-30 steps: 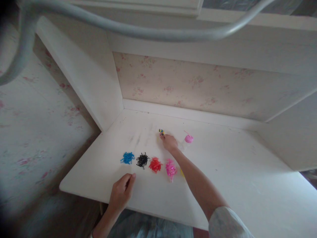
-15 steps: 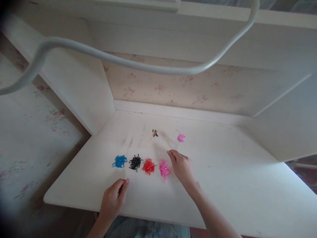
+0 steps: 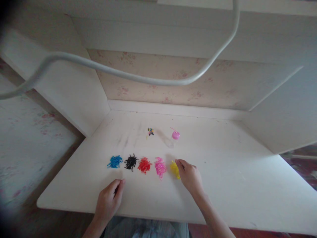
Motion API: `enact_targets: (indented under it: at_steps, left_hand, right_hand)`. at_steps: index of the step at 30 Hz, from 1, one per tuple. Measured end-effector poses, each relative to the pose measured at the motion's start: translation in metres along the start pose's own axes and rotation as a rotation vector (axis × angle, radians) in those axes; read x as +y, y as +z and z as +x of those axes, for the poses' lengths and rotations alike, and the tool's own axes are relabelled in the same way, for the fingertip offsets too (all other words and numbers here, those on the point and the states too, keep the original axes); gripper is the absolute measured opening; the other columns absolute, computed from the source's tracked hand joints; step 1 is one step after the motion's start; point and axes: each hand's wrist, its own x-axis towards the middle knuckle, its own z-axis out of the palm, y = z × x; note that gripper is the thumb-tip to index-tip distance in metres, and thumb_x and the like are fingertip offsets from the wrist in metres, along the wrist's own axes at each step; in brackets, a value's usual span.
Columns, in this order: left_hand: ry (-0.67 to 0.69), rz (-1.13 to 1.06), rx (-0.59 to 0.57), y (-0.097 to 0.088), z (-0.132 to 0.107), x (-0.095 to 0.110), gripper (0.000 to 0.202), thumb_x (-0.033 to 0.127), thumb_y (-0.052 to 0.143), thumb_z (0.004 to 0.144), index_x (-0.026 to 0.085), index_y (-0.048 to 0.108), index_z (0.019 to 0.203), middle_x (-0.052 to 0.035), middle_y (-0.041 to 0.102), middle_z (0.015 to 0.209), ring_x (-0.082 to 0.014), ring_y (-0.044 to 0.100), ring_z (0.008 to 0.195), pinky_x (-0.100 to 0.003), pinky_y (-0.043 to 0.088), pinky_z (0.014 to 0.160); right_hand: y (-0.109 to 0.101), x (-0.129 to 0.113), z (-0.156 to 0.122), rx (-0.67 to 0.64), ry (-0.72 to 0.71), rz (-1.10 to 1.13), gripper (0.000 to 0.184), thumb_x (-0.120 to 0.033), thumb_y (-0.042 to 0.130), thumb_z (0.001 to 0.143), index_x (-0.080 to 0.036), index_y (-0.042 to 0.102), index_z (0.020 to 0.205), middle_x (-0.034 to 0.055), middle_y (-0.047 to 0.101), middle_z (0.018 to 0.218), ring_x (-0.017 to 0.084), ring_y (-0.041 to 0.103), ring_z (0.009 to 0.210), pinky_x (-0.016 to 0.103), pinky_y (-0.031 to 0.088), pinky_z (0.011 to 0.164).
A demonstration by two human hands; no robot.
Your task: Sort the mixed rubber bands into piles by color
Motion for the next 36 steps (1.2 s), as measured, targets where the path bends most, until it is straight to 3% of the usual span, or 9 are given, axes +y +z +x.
enact_targets:
  at_steps: [6, 23, 28, 32, 36]
  left_hand:
    - [0.016, 0.011, 0.006, 0.001, 0.0, 0.0, 0.026, 0.031, 0.046, 0.091, 0.02, 0.054, 0.07, 0.002, 0.057, 0.057, -0.0104, 0.056, 0.053, -0.02, 0.037, 0.056]
    - [0.029, 0.039, 0.011, 0.001, -0.002, -0.001, 0.026, 0.032, 0.046, 0.091, 0.02, 0.053, 0.069, 0.0024, 0.056, 0.056, -0.01, 0.055, 0.051, -0.021, 0.036, 0.054]
    - [0.034, 0.04, 0.003, 0.001, -0.001, 0.0, 0.026, 0.032, 0.046, 0.091, 0.02, 0.053, 0.069, 0.0023, 0.056, 0.055, -0.0101, 0.054, 0.051, -0.021, 0.036, 0.054]
    - [0.034, 0.023, -0.01, 0.001, 0.0, 0.0, 0.026, 0.032, 0.046, 0.091, 0.02, 0.054, 0.07, 0.002, 0.057, 0.056, -0.0102, 0.055, 0.051, -0.021, 0.036, 0.054]
    - [-0.056, -0.051, -0.059, -0.007, 0.008, 0.005, 0.031, 0.036, 0.044, 0.091, 0.02, 0.054, 0.067, 0.0035, 0.053, 0.053, -0.0088, 0.051, 0.048, -0.019, 0.036, 0.052]
  right_hand:
    - [-0.005, 0.006, 0.0, 0.006, 0.047, 0.1, 0.049, -0.058, 0.035, 0.088, -0.024, 0.071, 0.088, 0.0012, 0.069, 0.069, 0.017, 0.063, 0.065, 0.023, 0.039, 0.056]
    - [-0.004, 0.002, -0.011, 0.061, 0.088, 0.117, 0.053, -0.062, 0.034, 0.086, -0.023, 0.07, 0.09, 0.0015, 0.068, 0.066, 0.016, 0.061, 0.058, 0.022, 0.037, 0.053]
    - [-0.003, 0.008, -0.021, 0.145, 0.168, 0.178, 0.055, -0.064, 0.036, 0.085, -0.021, 0.07, 0.091, 0.0017, 0.066, 0.062, 0.016, 0.059, 0.057, 0.023, 0.038, 0.054]
    - [0.0, 0.021, -0.036, 0.234, 0.27, 0.269, 0.059, -0.066, 0.039, 0.083, -0.018, 0.07, 0.093, 0.0057, 0.07, 0.074, 0.02, 0.062, 0.068, 0.025, 0.042, 0.06]
    - [0.006, 0.035, -0.054, 0.245, 0.362, 0.349, 0.059, -0.068, 0.042, 0.08, -0.018, 0.07, 0.095, 0.0056, 0.071, 0.08, 0.021, 0.062, 0.072, 0.024, 0.043, 0.06]
